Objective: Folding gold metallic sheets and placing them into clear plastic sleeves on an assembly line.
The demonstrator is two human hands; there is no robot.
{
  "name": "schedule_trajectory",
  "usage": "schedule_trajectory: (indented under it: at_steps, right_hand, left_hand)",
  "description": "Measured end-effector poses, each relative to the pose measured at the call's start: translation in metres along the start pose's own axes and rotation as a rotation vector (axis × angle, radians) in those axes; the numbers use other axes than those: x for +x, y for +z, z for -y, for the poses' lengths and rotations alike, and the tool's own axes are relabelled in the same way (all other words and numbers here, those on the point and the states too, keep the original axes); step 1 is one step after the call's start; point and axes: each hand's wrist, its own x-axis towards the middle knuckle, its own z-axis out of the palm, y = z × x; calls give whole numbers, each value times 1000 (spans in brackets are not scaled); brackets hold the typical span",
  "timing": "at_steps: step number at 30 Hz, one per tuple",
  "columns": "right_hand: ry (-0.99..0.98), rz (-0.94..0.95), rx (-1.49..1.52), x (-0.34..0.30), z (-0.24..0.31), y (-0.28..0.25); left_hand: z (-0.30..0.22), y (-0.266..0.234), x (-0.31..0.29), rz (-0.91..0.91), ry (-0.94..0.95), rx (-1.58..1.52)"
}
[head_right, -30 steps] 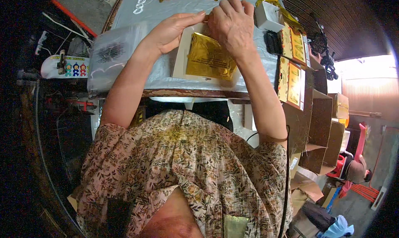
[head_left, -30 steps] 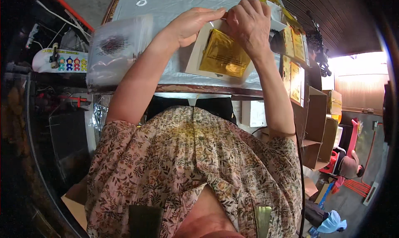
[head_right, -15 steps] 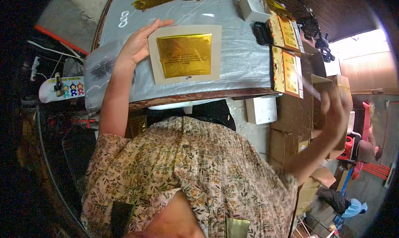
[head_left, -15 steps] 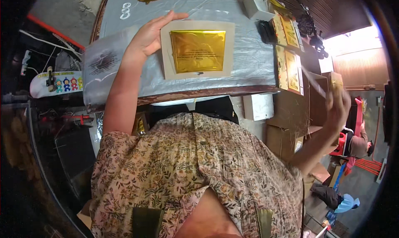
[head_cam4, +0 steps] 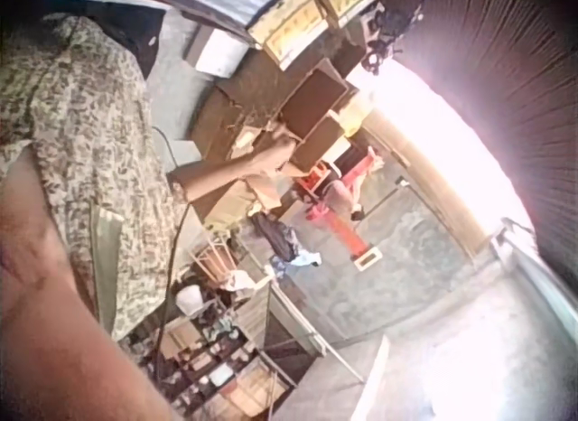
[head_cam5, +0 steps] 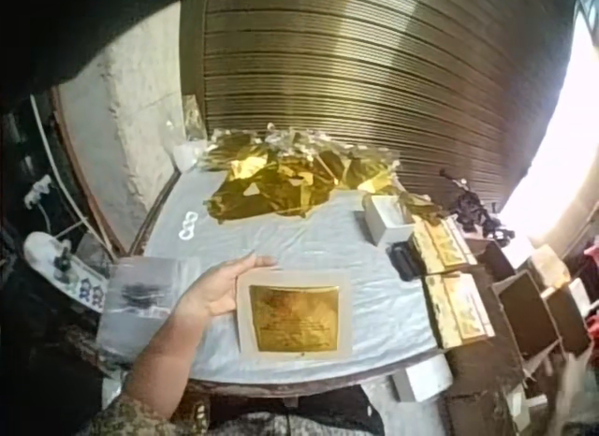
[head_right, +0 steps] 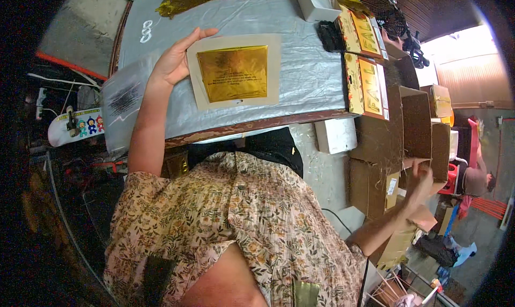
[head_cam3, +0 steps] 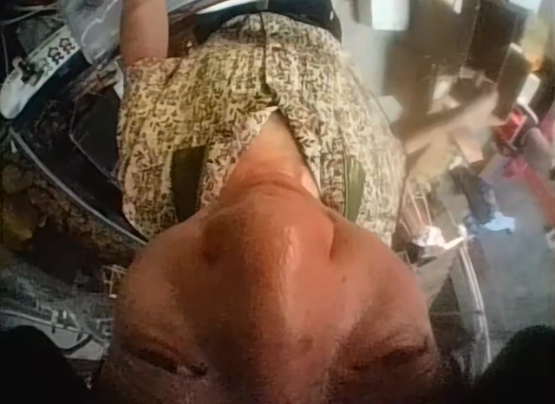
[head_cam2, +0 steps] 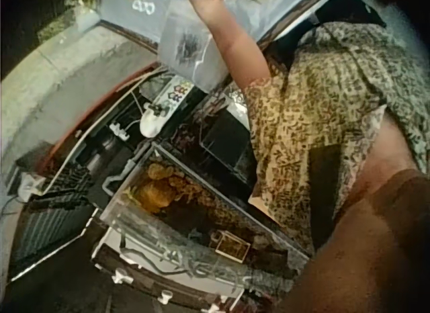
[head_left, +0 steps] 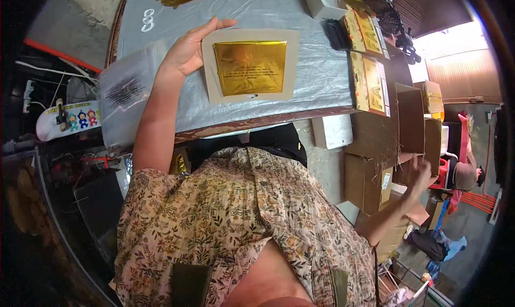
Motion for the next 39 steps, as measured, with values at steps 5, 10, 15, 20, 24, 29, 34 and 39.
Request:
schedule_trajectory:
  at_steps: [5,10,15,20,24,29,34,39]
  right_hand:
    - [-397,145,658,-27,280,98]
    - [-405,858,1036,20,353,207]
    - [-326,938,1067,22,386,235]
    - [-368,958,1075,33,391,255]
    - [-350,973,1079,40,386,268]
    - [-389,1031,969,41,394,264]
    - [-588,901,703,58,396,270]
    - [-755,727,523,68,394,292]
  left_hand:
    - [2,24,-3,3,21,36]
    - [0,44,-6,27,13,113]
    - [-2,38,-16,-73,6,151]
    - [0,13,-25,-93,86,340]
    - [4,-5,-23,-92,28,338]
    - [14,-18,-19,-123,17,261]
    - [11,-23,-14,-113,28,314]
    - [9,-48,-1,-170,130,1066]
